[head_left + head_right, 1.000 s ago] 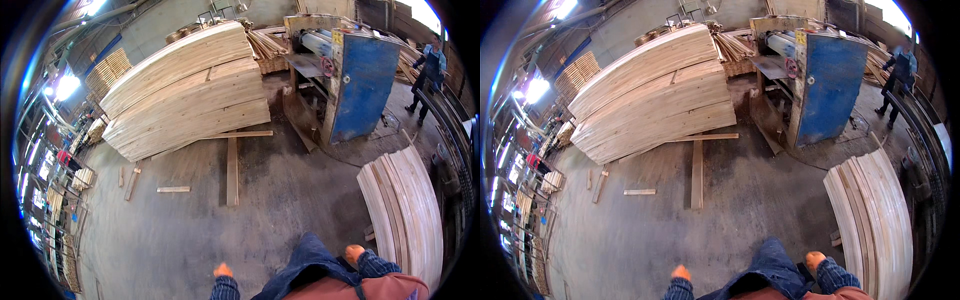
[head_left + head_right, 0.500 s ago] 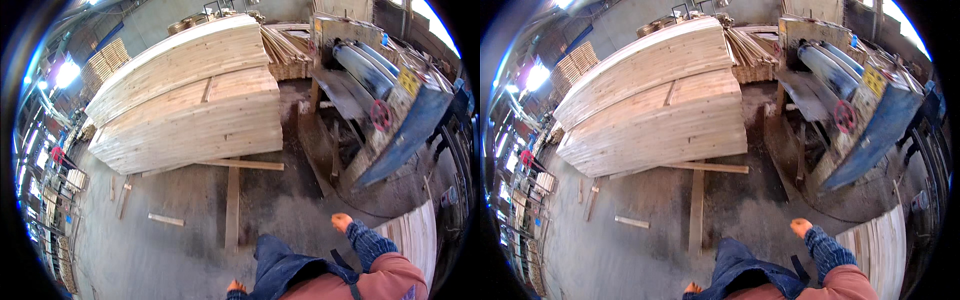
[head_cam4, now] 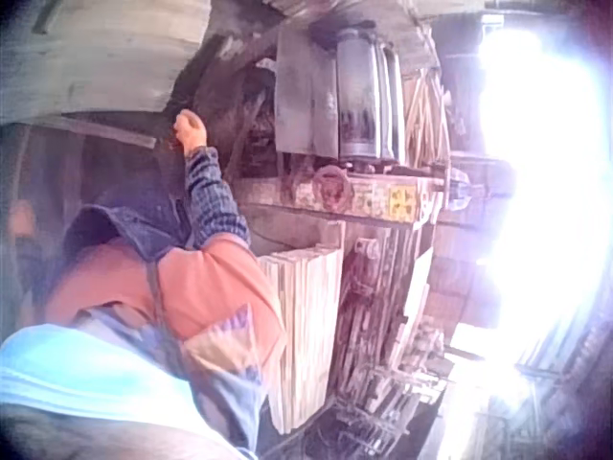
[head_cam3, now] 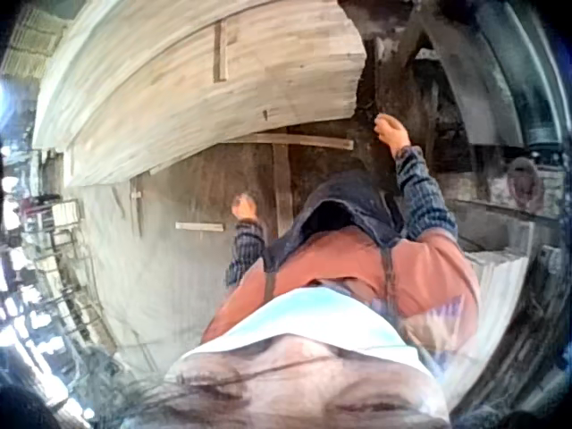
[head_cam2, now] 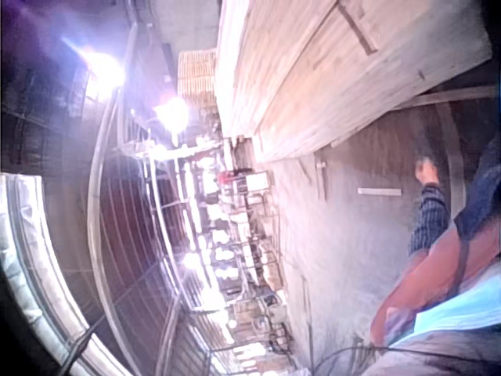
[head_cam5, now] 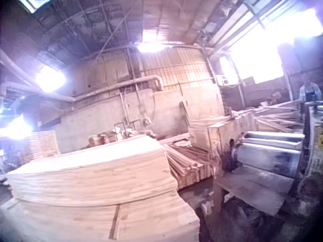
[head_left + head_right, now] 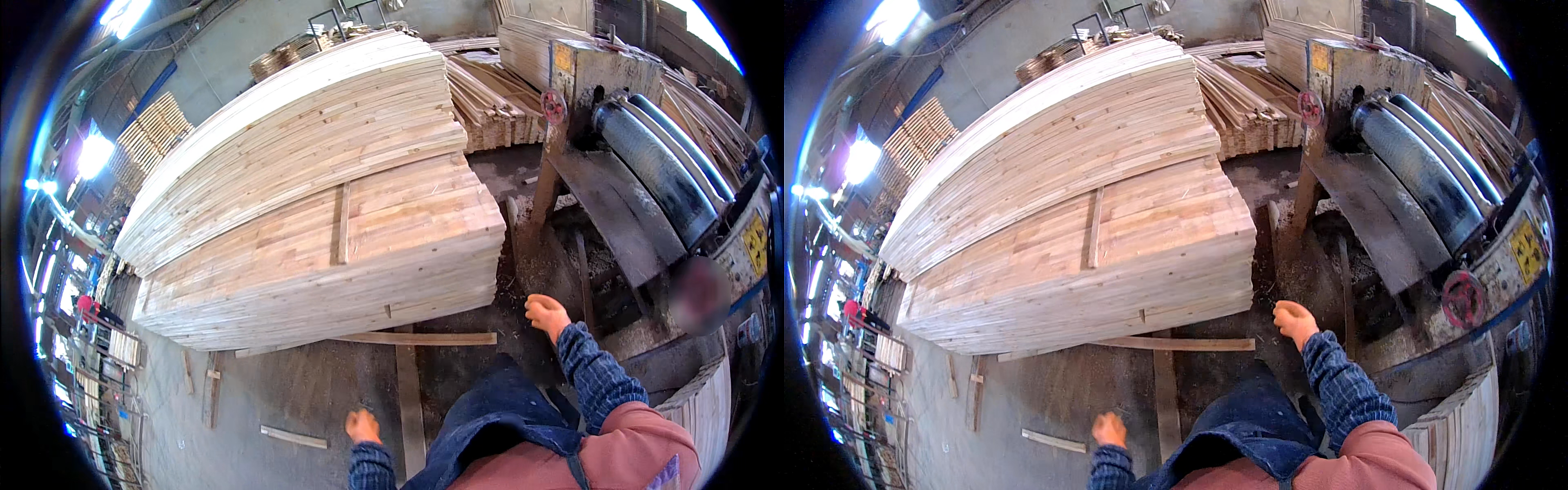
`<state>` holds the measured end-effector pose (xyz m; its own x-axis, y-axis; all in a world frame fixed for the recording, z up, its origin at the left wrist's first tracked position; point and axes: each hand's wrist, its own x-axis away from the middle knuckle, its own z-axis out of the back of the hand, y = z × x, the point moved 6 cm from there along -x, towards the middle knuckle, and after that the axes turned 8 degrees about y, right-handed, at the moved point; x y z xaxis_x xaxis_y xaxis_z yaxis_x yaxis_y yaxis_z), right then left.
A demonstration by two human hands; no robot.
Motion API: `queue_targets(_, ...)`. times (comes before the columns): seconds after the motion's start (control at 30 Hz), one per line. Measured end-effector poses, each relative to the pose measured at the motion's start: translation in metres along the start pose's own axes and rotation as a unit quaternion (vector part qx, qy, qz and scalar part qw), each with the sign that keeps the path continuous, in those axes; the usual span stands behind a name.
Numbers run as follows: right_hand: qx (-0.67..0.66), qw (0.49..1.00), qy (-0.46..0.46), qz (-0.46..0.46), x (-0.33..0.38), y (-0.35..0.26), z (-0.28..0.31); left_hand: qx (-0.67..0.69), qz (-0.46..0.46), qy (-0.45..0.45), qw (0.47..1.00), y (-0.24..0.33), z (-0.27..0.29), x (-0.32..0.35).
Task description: The person uses a wooden stick to clear debris from a large machine and then moves wooden boards from a stack into a roller machine.
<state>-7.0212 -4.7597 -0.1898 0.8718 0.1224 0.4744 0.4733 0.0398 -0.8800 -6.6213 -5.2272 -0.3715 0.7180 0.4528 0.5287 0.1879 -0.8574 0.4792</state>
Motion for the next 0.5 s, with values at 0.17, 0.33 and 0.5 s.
queue_targets(0.17, -0.087, 0.994, 0.011, 0.064, -0.149, -0.130, -0.002, -0.186, -0.254, 0.219, 0.923, 0.077, -0.268, -0.083)
queue_targets(0.33, -0.114, 0.987, 0.001, 0.110, -0.321, -0.269, -0.087, -0.235, -0.348, 0.226, 0.879, 0.090, -0.375, -0.147)
queue_targets(0.5, -0.105, 0.967, 0.046, 0.229, -0.540, -0.356, -0.117, -0.642, -0.481, 0.132, 0.582, 0.095, -0.515, -0.208)
